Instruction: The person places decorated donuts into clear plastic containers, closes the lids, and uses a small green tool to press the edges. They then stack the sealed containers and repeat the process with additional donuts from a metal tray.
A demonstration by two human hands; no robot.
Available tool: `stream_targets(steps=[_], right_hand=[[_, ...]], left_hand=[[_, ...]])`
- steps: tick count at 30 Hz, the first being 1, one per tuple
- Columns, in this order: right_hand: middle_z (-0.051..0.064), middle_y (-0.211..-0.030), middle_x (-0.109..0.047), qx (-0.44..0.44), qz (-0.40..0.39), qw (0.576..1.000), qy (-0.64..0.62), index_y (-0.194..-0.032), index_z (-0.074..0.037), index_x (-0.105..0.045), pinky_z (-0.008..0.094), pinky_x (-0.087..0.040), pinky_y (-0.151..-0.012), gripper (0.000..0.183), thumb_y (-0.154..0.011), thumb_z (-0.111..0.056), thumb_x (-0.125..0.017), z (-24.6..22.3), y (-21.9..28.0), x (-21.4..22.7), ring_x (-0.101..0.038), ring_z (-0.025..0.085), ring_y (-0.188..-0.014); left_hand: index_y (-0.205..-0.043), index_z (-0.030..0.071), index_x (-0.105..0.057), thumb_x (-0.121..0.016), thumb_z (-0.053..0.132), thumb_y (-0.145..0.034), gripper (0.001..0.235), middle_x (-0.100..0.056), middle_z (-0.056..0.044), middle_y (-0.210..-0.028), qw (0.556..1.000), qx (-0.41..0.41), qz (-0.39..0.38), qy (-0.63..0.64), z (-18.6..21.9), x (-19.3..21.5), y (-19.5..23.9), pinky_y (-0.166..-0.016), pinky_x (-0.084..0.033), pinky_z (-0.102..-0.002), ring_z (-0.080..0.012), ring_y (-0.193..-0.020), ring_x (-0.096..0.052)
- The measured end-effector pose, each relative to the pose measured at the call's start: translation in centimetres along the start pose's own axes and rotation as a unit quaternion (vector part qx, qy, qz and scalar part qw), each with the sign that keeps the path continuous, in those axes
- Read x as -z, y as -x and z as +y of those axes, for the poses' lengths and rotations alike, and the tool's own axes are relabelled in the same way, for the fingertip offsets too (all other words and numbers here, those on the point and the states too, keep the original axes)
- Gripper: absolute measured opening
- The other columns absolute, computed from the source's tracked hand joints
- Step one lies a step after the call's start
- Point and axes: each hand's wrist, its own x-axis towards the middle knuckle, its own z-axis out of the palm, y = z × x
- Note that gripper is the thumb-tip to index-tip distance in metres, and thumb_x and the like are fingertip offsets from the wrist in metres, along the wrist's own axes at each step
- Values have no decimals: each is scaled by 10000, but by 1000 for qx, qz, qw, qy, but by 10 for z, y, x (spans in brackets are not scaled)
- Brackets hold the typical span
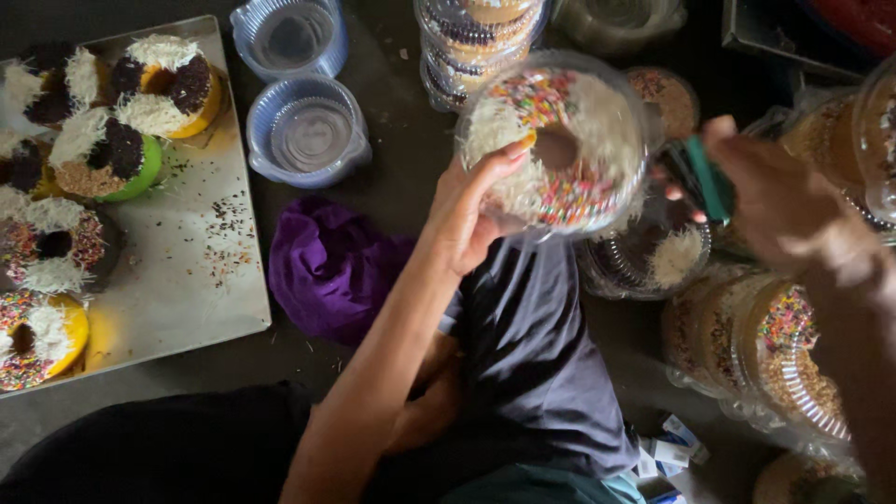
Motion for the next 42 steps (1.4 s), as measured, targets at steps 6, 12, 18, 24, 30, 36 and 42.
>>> stream_targets(steps=[6, 12, 18, 24, 30, 36, 42], right_hand=[[114, -1067, -747, 126, 229, 964, 45, -1279, 13, -637, 347, -581, -772, 403, -985, -255, -700, -8, 50, -86, -728, 199, -916], [170, -969, -719, 177, 314, 927, 108, -1126, 8, -643, 344, -540, -761, 219, -984, -124, -743, -13, 66, -129, -706, 226, -835], [175, -990, -709, 191, 341, 914, 110, -1100, 16, -585, 372, -545, -784, 244, -1003, -136, -751, -17, 62, -129, -718, 270, -880], [171, -905, -701, 148, 313, 934, 91, -1067, 5, -545, 383, -530, -696, 277, -966, -164, -740, -15, 52, -124, -718, 265, -803], [141, -888, -624, 144, 256, 954, 54, -1117, 14, -546, 355, -486, -692, 309, -1044, -272, -640, -3, 48, -114, -581, 186, -772], [47, -982, -706, 71, 150, 946, -278, -1217, -27, -594, 289, -515, -731, 294, -1079, -281, -538, 10, 40, -108, -621, 119, -831], [58, -1022, -725, 51, 64, 945, -316, -1136, 34, -689, 282, -525, -809, 287, -1074, -210, -553, 18, 47, -99, -659, 123, -902]], left_hand=[[-1312, 14, -567, -808, 159, -838, 552, -659, -147, -1203, 983, -152, 92, 55, -24, -18, -13, -676, -564, -441, -259, -1001, -658], [-1298, -5, -440, -844, 147, -835, 633, -603, -159, -1234, 954, -252, 157, 49, -46, -40, -21, -910, -569, -385, -217, -1076, -638], [-1343, 7, -402, -855, 102, -829, 692, -546, -155, -1310, 924, -332, 179, 62, -62, -55, -24, -994, -522, -355, -193, -1145, -581], [-1398, 40, -362, -853, 100, -822, 759, -486, -150, -1386, 920, -321, 205, 89, -72, -63, -18, -1065, -463, -358, -203, -1232, -520], [-1419, 67, -337, -834, 109, -835, 768, -475, -137, -1412, 921, -320, 194, 108, -81, -71, -10, -1063, -457, -369, -207, -1257, -505], [-1442, 63, -310, -826, 93, -842, 791, -468, -162, -1428, 923, -310, 203, 102, -94, -72, -12, -1082, -448, -380, -235, -1284, -494], [-1453, 52, -312, -822, 80, -853, 787, -450, -160, -1462, 922, -319, 189, 112, -100, -71, -10, -1139, -420, -393, -232, -1323, -477]])
